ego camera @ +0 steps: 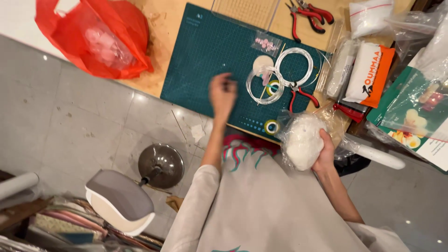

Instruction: Organizing craft supplies and tools on a workbench.

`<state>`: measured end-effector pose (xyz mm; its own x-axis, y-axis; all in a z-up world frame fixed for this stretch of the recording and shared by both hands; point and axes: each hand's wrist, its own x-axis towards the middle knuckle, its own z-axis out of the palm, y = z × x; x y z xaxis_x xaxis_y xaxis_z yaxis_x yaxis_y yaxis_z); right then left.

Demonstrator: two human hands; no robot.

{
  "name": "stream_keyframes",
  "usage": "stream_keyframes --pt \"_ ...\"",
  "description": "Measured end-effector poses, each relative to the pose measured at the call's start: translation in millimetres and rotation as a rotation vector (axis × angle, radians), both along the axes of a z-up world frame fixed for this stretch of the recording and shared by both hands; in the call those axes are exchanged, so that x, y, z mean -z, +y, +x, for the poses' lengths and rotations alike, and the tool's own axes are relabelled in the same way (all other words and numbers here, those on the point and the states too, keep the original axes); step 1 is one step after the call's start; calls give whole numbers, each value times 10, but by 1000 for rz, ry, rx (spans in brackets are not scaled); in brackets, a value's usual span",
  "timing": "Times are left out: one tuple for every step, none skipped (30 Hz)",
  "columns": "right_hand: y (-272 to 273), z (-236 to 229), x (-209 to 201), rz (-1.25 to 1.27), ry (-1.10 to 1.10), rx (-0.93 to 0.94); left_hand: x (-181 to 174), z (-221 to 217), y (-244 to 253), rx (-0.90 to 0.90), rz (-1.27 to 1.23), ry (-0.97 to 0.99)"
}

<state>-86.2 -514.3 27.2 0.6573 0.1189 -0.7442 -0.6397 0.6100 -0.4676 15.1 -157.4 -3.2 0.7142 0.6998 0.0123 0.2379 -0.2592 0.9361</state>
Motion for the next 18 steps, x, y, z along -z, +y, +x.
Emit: stream_keyframes --pt "65 -2 -50 -18 -15 12 2 177 -110 219 257 -9" --pt "120 -22 -106 -40 -29 28 10 344 -239 441 510 -18" --pt "148 -38 -107 -42 -35 45 8 432 -294 456 510 -28" --pt "187 -76 -105 -41 -49 71 1 506 -343 503 481 101" --pt "233 -109 -103 -40 -63 98 -7 582 -388 550 453 230" --pt "312 -143 -137 -41 -66 122 29 590 -375 573 457 221" --pt "397 -173 -174 -38 -87 155 63 600 -356 609 456 176" --pt "485 -160 -193 -31 -118 186 90 654 -331 640 460 123" --pt "579 -145 -210 -30 -131 209 171 703 -302 659 468 105" --pt "675 -176 -232 -65 -113 257 267 703 -273 683 360 193" --pt "772 -207 -247 -99 -94 305 369 703 -243 705 253 282" --pt "866 -238 -235 -98 -98 332 295 707 -160 729 261 274" --pt "959 -272 -221 -86 -129 357 221 708 -79 768 128 159" --pt "1023 -290 -210 -78 -166 381 148 727 -27 803 -10 42" --pt "1109 -292 -192 -81 -174 407 21 794 96 828 -8 33" --pt "1200 -306 -182 -92 -171 422 -108 843 229 819 -225 131" --pt "1289 -321 -169 -104 -168 437 -235 893 359 803 -439 234" --pt "1419 -260 -239 -103 -172 458 -208 956 534 824 -433 235"
